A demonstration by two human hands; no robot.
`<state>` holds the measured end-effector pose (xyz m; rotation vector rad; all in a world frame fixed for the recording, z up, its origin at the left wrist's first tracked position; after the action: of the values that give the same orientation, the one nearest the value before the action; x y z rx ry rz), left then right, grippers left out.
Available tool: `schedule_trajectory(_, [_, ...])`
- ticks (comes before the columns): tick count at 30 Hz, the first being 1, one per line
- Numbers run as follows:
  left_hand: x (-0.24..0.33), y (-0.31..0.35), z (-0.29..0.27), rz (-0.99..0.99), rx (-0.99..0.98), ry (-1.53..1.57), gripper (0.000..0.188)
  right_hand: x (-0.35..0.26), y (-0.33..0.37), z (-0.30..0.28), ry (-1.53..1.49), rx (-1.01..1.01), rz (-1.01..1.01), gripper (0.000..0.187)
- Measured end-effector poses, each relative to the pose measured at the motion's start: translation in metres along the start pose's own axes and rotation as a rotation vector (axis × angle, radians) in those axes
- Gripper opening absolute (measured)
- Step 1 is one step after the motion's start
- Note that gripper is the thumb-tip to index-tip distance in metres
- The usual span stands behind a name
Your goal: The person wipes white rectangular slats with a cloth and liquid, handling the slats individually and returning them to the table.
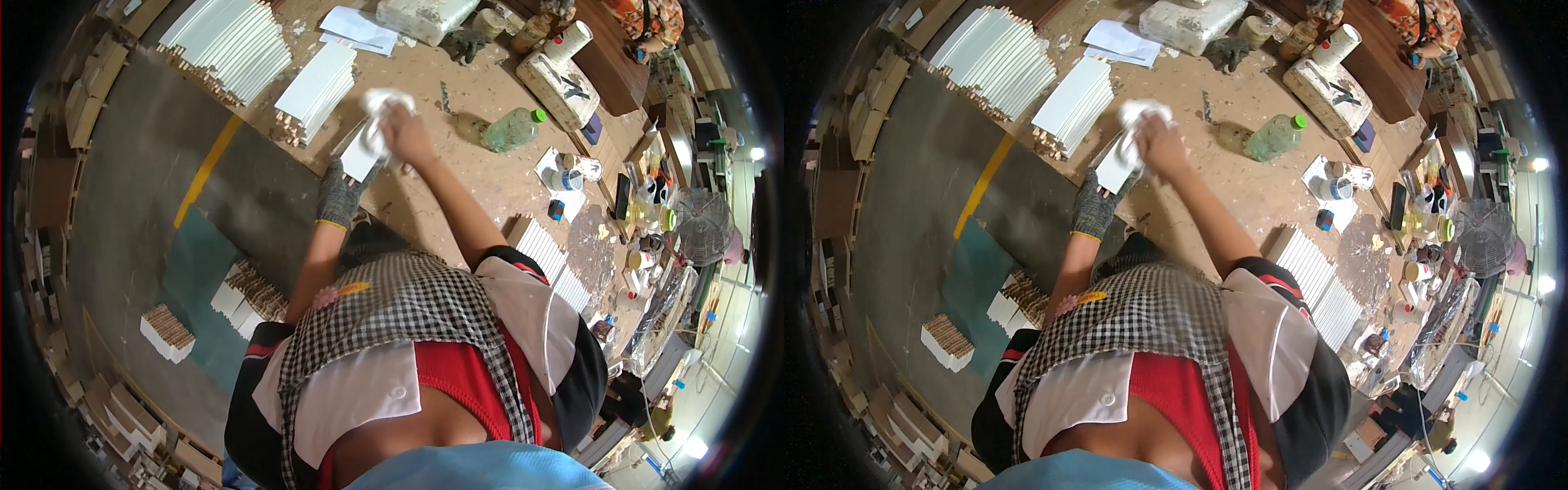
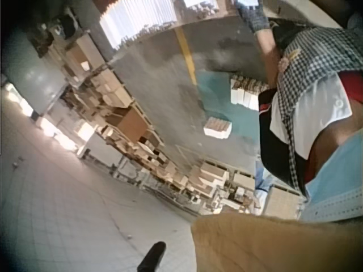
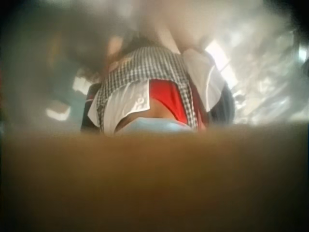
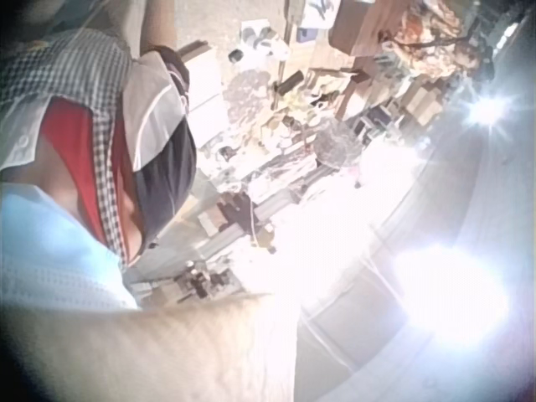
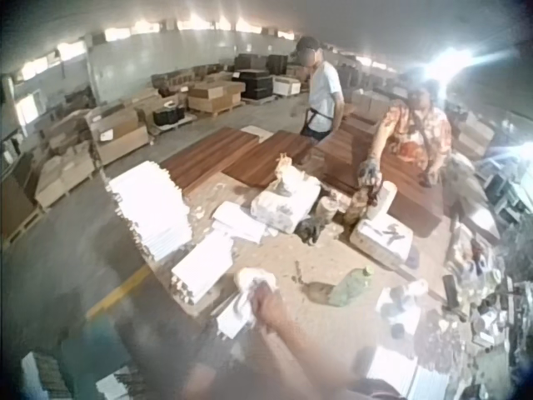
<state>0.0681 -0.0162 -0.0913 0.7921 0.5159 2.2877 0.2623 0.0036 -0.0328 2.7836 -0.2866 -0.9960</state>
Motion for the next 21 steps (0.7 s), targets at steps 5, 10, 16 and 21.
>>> schedule_trajectory(5, [-0.005, -0.014, 0.002, 0.009, -0.1, -0.016, 0.055, -0.057, 0.035, 0.025, 0.54, 0.091, -0.312, 0.04])
schedule_trajectory(10, [-0.004, 0.004, 0.009, 0.008, -0.011, -0.077, 0.056, -0.033, 0.023, 0.011, 0.217, 0.107, -0.304, 0.038])
schedule_trajectory(16, [0.007, 0.019, 0.013, 0.037, -0.028, -0.059, 0.057, 0.022, -0.038, -0.074, 0.185, 0.24, 0.116, 0.032])
schedule_trajectory(21, [0.002, 0.003, -0.001, -0.006, -0.103, -0.077, 0.051, -0.084, 0.078, 0.008, 0.244, 0.1, -0.459, 0.028])
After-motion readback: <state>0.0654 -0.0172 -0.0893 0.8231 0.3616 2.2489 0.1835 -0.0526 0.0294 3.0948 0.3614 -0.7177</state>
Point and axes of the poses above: each hand's wrist, its own y-axis away from the middle knuckle, its own z-axis out of the palm, x = y × z, the point moved 7 cm from there along -y, towards the middle knuckle, and after that the axes turned 11 degrees about -x, right-handed, at the moved point
